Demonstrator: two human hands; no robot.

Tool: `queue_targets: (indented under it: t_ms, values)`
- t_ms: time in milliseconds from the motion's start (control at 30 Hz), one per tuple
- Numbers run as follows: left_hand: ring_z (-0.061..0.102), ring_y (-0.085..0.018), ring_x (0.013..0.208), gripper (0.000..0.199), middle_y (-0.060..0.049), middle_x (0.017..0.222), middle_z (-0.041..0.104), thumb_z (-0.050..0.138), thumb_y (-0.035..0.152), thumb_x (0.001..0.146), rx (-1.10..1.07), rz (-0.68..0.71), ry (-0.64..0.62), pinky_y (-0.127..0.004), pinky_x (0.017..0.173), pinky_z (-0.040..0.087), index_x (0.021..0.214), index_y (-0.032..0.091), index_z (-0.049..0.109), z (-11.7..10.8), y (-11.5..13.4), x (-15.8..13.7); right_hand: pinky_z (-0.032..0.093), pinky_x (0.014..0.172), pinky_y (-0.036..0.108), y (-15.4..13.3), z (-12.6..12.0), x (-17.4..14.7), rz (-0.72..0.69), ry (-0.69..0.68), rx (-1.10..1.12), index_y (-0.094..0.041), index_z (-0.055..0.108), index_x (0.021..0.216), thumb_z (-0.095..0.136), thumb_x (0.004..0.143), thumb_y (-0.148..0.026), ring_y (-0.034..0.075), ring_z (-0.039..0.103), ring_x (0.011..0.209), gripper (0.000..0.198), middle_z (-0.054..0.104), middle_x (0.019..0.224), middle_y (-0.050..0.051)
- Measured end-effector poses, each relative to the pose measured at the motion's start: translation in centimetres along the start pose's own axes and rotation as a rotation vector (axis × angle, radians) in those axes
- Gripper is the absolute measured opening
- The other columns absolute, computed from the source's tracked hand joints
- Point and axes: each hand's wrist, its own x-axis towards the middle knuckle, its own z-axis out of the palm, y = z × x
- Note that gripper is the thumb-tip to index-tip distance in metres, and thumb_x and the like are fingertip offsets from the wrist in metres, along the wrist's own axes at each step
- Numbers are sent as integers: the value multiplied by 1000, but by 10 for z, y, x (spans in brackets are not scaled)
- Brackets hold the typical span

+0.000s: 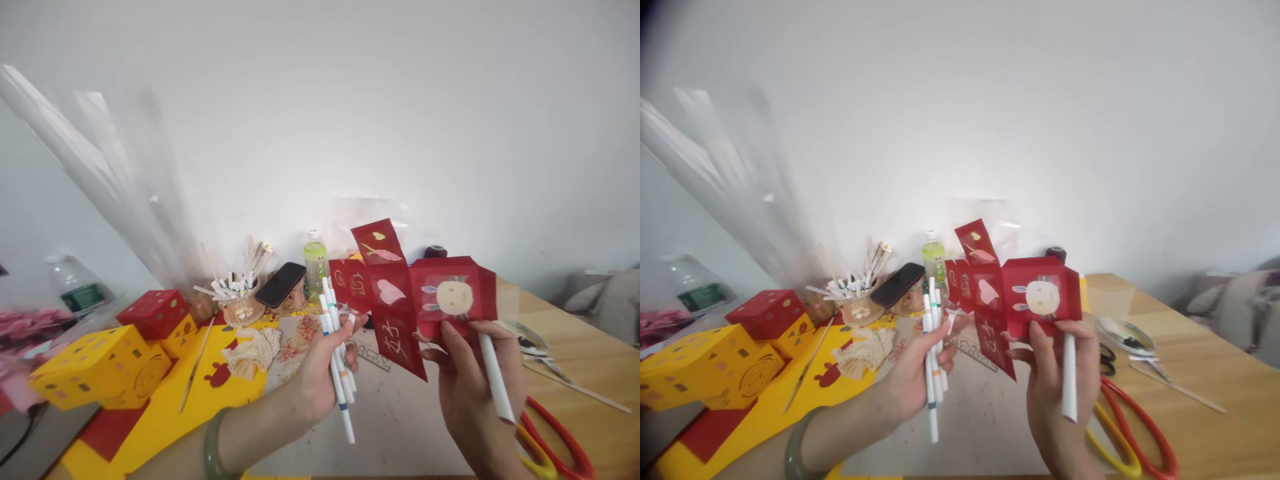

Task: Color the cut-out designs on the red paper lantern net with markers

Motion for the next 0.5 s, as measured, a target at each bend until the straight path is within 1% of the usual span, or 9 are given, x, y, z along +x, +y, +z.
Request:
queue_targets:
  t_ms: [33,100,133,200,267,367,433,500]
  values:
    - [37,1,40,25,-1,96,59,65,24,70,-13,-20,-2,-13,38,30,89,17,51,0,-1,-1,49,42,14,-1,0,-2,31,23,53,-24,45,82,66,65,-21,5,53,50,28,46,78,-5]
    - [34,1,39,26,2,79,58,66,25,69,-35,-25,-3,-13,37,28,88,16,51,2,-3,-2,48,41,13,-2,0,-5,98,58,138,-24,46,81,68,62,-19,5,53,50,30,47,75,-5]
    - [33,0,38,26,4,68,54,66,25,69,-37,-1,7,-13,37,26,87,16,50,4,-3,-3,48,41,13,-1,-1,-7,116,61,150,-24,47,81,69,61,-19,5,53,49,30,47,74,-6]
    - [30,-1,38,23,8,52,41,65,25,70,-18,81,38,-13,38,25,84,17,49,9,-2,-3,49,43,13,2,-4,-11,129,59,149,-24,47,82,69,61,-20,6,53,51,31,47,72,-6]
    - [28,-3,38,21,9,45,33,63,26,71,50,178,59,-13,39,24,81,18,47,12,0,-4,49,45,15,6,-9,-16,148,31,128,-25,47,84,70,61,-22,8,55,54,32,50,71,-5]
    - [26,-4,40,18,9,43,31,61,29,74,225,357,79,-14,41,23,80,17,48,11,3,-5,49,44,18,9,-18,-24,213,-67,44,-26,44,86,70,62,-28,13,60,60,35,53,71,-4]
    - [26,-4,41,20,9,43,32,60,32,74,365,465,126,-15,41,22,84,17,50,7,6,-6,49,44,22,5,-26,-30,279,-157,-87,-25,43,85,67,64,-36,16,62,62,33,56,73,-2]
    - [27,-4,41,24,9,43,32,59,35,74,527,532,184,-16,41,23,86,16,53,3,9,-7,49,45,25,-1,-37,-35,375,-291,-261,-24,46,82,60,70,-44,18,62,60,27,60,73,0]
